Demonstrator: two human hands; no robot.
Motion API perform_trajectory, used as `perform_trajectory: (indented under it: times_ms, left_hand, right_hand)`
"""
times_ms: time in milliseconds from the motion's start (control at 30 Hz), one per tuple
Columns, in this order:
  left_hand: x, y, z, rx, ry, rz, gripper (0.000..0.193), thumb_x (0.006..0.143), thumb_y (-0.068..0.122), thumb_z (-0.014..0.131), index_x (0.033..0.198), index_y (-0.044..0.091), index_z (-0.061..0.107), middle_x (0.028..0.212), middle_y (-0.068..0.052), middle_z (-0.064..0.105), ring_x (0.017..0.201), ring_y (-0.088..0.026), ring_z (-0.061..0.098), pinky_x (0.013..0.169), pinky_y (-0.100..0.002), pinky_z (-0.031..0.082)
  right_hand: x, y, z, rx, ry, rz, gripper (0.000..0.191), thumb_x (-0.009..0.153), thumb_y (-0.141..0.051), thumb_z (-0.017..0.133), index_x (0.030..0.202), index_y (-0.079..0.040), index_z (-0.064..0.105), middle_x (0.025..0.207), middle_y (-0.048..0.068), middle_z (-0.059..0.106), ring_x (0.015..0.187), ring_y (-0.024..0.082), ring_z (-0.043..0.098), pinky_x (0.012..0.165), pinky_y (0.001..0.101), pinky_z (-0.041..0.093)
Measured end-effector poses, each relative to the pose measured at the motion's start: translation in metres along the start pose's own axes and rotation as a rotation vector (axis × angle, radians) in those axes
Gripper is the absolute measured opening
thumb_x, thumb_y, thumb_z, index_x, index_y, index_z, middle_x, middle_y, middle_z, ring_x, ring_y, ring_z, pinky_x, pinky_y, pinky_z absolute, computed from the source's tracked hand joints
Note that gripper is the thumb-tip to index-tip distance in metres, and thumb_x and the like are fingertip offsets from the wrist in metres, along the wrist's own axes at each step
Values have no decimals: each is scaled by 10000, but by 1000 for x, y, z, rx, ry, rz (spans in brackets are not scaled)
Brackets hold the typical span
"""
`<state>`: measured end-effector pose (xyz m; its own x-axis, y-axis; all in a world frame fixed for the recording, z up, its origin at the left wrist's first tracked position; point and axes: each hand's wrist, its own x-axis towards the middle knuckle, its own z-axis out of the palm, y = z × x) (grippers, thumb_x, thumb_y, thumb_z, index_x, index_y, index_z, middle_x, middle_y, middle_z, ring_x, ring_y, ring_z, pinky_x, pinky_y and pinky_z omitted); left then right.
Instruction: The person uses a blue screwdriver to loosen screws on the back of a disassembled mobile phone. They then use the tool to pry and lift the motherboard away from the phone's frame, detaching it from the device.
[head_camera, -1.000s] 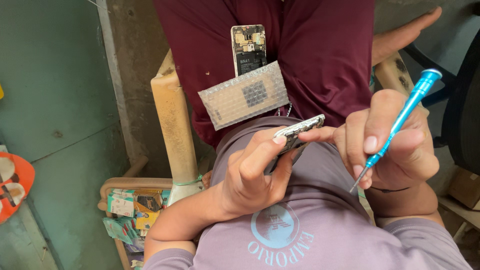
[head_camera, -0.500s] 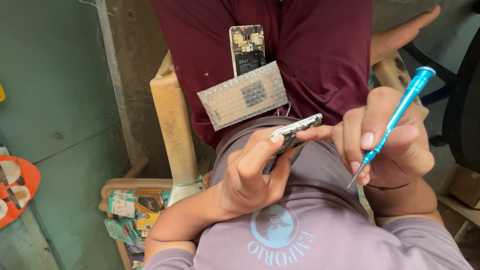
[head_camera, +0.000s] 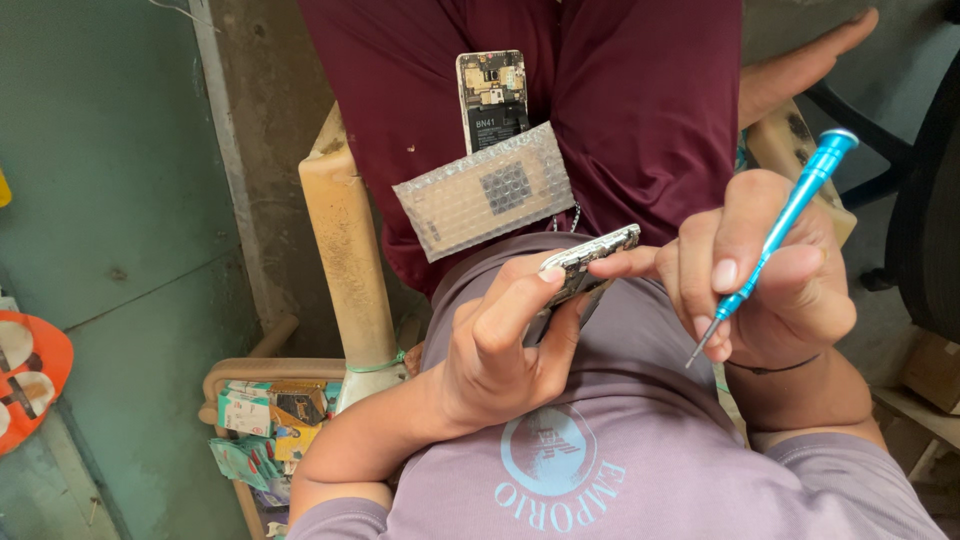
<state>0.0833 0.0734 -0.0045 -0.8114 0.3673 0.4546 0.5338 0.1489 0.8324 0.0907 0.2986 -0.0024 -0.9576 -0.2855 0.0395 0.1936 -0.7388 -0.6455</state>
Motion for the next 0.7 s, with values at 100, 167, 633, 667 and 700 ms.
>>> perform_trajectory:
  times_ms: [100, 167, 633, 667, 700]
  left_hand:
    - [0, 0, 0, -3, 4, -2, 650, 932, -173, 759, 1356, 1, 298, 1126, -243, 644, 972, -363, 752, 699, -349, 625]
    - [0, -1, 0, 0, 5, 3, 656, 925, -179, 758, 1359, -3, 300, 1117, -241, 644, 965, -365, 752, 719, -372, 620]
    - [-4, -6, 3, -119, -9, -39, 655, 929, -186, 736, 1374, 2, 294, 1136, -242, 615, 963, -383, 749, 707, -367, 618]
    - [-4, -6, 2, -103, -13, -32, 653, 926, -185, 738, 1368, -1, 294, 1132, -244, 622, 956, -381, 749, 699, -366, 616]
    - [-3, -6, 1, -86, -14, -25, 651, 924, -184, 741, 1362, -5, 294, 1127, -245, 628, 950, -379, 749, 692, -366, 614]
  right_hand:
    - [-1, 2, -2, 13, -9, 3, 296, 1093, -346, 563, 1060, -56, 610, 729, 39, 608, 627, 95, 621, 1181, 625, 433]
    - [-1, 3, -2, 24, 6, 6, 290, 1105, -343, 563, 1069, -59, 612, 738, 40, 607, 632, 100, 616, 1183, 623, 442]
    - [-7, -10, 15, -52, -12, 4, 273, 1040, -354, 653, 1015, -82, 671, 727, 62, 677, 631, 151, 660, 1226, 732, 325]
    - [-8, -10, 17, -50, 0, 3, 275, 1034, -355, 661, 1006, -82, 680, 725, 61, 683, 630, 154, 666, 1225, 734, 321]
    - [-9, -11, 18, -47, 11, 3, 277, 1029, -356, 669, 997, -81, 688, 723, 60, 688, 628, 156, 673, 1223, 736, 316]
